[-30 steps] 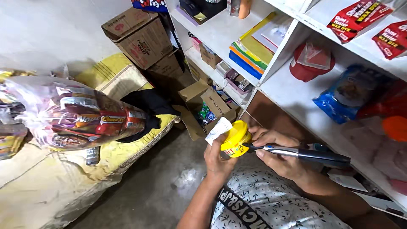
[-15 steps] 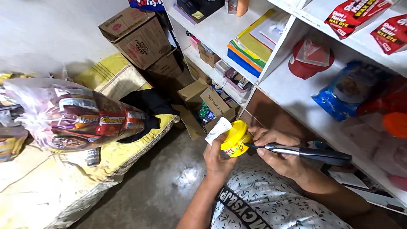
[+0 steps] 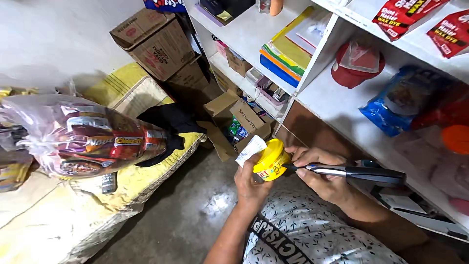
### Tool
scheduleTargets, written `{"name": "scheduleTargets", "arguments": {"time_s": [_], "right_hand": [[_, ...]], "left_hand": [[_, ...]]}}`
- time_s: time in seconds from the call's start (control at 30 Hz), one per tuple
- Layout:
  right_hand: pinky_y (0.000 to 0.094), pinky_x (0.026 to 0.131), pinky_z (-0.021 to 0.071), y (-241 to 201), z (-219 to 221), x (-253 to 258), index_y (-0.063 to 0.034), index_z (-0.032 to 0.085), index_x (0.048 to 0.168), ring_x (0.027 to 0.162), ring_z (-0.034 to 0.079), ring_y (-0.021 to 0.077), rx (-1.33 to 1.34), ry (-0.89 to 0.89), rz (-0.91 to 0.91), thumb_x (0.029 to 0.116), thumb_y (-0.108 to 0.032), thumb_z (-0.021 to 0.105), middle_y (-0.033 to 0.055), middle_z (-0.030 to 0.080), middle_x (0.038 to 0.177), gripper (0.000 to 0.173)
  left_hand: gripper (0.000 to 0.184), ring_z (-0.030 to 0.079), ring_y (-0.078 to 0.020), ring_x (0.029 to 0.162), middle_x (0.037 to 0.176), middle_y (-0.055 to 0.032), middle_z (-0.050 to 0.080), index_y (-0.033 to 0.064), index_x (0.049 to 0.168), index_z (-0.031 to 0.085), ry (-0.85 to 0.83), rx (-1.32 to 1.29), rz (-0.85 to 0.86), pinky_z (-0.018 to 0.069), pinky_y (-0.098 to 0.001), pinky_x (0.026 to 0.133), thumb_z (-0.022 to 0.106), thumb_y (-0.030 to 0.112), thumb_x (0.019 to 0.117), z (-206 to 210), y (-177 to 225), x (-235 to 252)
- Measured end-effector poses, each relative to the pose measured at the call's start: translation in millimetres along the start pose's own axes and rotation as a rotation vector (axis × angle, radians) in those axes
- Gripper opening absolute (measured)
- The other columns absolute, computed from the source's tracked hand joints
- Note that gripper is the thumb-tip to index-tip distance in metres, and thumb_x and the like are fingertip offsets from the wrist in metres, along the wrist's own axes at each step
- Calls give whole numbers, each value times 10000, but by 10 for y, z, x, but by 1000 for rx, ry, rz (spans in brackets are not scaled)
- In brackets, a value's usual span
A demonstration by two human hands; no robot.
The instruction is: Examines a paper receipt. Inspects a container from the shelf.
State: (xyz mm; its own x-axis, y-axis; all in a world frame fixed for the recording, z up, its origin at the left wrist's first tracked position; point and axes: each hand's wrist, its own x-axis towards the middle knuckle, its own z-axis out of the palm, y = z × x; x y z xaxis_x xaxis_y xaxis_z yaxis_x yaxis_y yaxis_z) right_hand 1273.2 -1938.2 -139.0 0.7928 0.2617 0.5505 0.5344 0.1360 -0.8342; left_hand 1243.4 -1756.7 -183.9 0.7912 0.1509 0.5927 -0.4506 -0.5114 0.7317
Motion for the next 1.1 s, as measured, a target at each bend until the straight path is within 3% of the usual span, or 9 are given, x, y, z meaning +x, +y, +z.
{"name": "scheduleTargets", "arguments": {"time_s": [0.8,1.1], "right_hand": [[309,1025,532,43,58,59,-73,662,1006,957,674,19,-38,-10,10,943,-76,608,-42,702,916,83],[339,1042,527,68,25,41,-66,653,989,904,676,22,-27,3,7,944,-67,599,-32,693,877,71]], "left_hand": [[482,702,-145,955,967,-221,714,-106,1050,651,4,64,-16,533,-212,897,839,193,723,1,-20,35],[490,702,-145,964,977,-217,717,-105,1057,651,-15,68,-23,530,-211,905,842,190,716,19,-15,40]]}}
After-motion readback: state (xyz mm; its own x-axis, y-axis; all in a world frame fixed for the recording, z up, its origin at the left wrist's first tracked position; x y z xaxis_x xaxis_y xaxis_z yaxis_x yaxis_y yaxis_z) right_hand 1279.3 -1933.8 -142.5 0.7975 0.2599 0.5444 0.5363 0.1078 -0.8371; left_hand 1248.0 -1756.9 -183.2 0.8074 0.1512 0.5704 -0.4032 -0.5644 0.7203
